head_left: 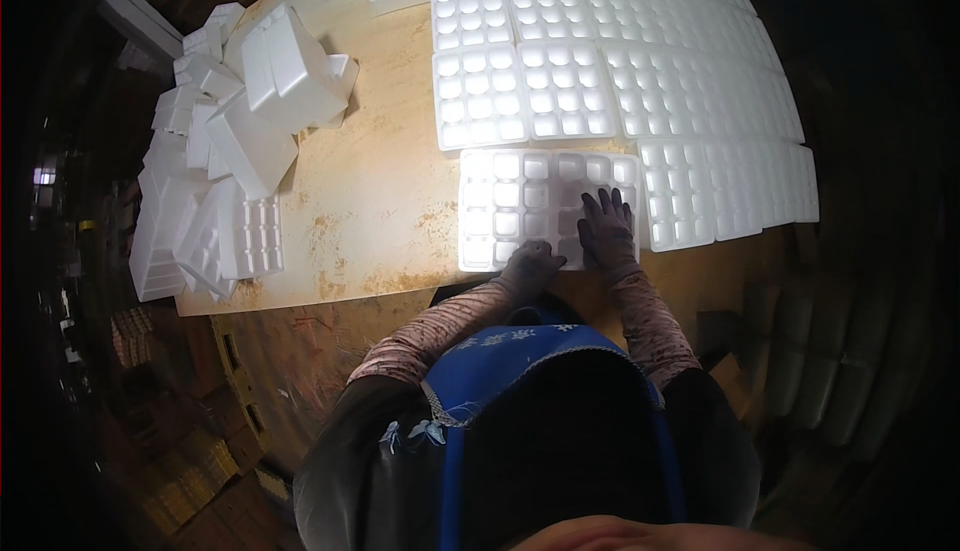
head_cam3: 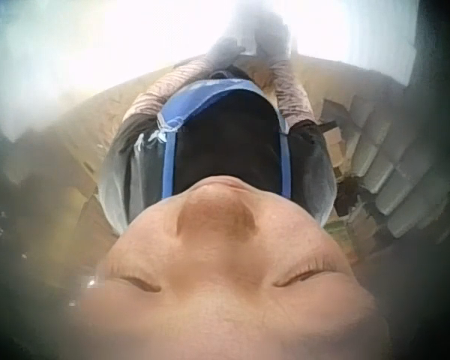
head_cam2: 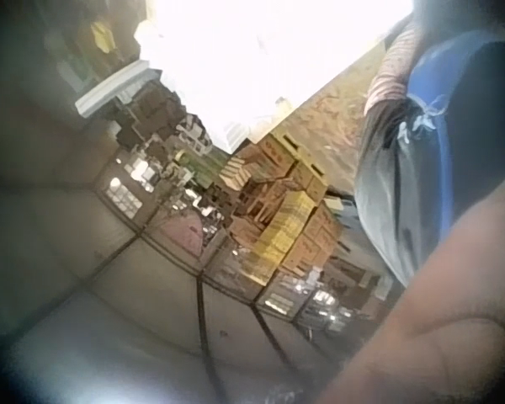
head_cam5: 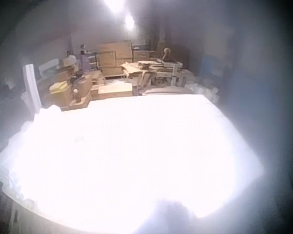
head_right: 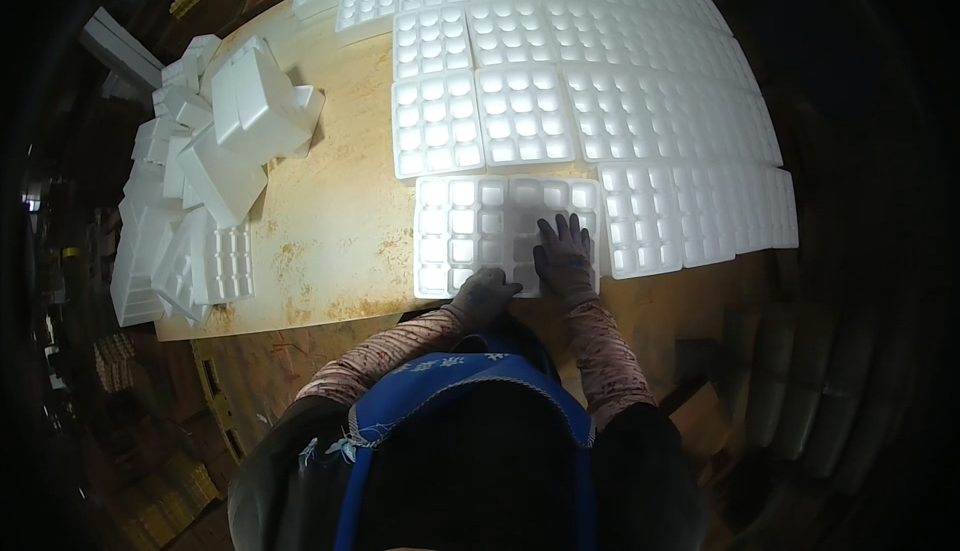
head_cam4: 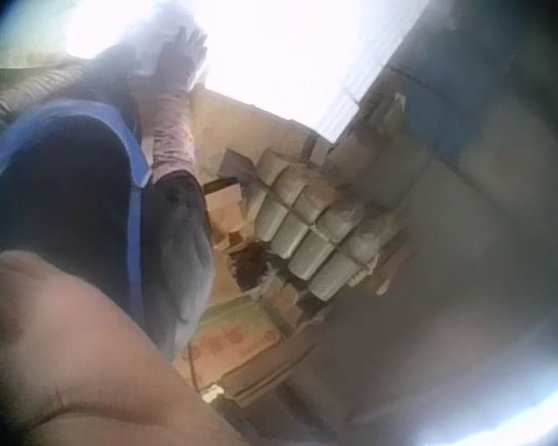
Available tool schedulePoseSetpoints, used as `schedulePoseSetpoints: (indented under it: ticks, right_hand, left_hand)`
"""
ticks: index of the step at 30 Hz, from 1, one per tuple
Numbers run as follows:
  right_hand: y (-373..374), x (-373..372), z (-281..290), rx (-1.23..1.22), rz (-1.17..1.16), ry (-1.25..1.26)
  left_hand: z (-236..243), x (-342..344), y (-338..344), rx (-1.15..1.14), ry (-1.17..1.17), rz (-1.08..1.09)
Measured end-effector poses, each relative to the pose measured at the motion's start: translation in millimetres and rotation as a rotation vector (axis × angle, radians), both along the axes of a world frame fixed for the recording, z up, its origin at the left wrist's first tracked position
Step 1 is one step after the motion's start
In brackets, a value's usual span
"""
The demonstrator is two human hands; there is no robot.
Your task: The person handles a bundle of flexible straps and then organizes and stacks molded styrofoam egg cartons on a wooden table by hand.
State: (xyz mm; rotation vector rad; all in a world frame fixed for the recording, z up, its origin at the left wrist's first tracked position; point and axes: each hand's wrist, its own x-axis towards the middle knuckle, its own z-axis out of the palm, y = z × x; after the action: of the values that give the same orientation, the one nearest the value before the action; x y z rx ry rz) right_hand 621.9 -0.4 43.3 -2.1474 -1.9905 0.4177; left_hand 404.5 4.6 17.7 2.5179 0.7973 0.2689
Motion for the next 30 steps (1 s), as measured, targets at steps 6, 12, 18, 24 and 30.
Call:
schedulePoseSetpoints:
  ticks: [6, 12, 18, 24, 30]
  right_hand:
    - [23.2, -1.7, -19.4, 0.119, 0.016, -0.031]
    - [38.0, -41.9, -8.6, 0.429, -0.065, 0.044]
    - [182.6, -254.8, 88.0, 0.428, 0.023, 0.694]
    - [366.7, -449.6, 129.9, 0.289, -0.064, 0.945]
    - [294.9, -446.0, 105.3, 0.082, -0.347, 1.290]
  left_hand:
    - [21.5, 2.3, 13.1, 0.113, -0.038, -0.019]
    - [116.1, -116.5, 97.4, 0.047, -0.421, 0.352]
    - [151.5, -367.4, 242.9, 0.288, -0.526, 1.201]
    - [90.9, -431.7, 350.3, -0.290, -0.953, 0.833]
    - [88.5, -445.4, 279.2, 0.185, -0.512, 0.688]
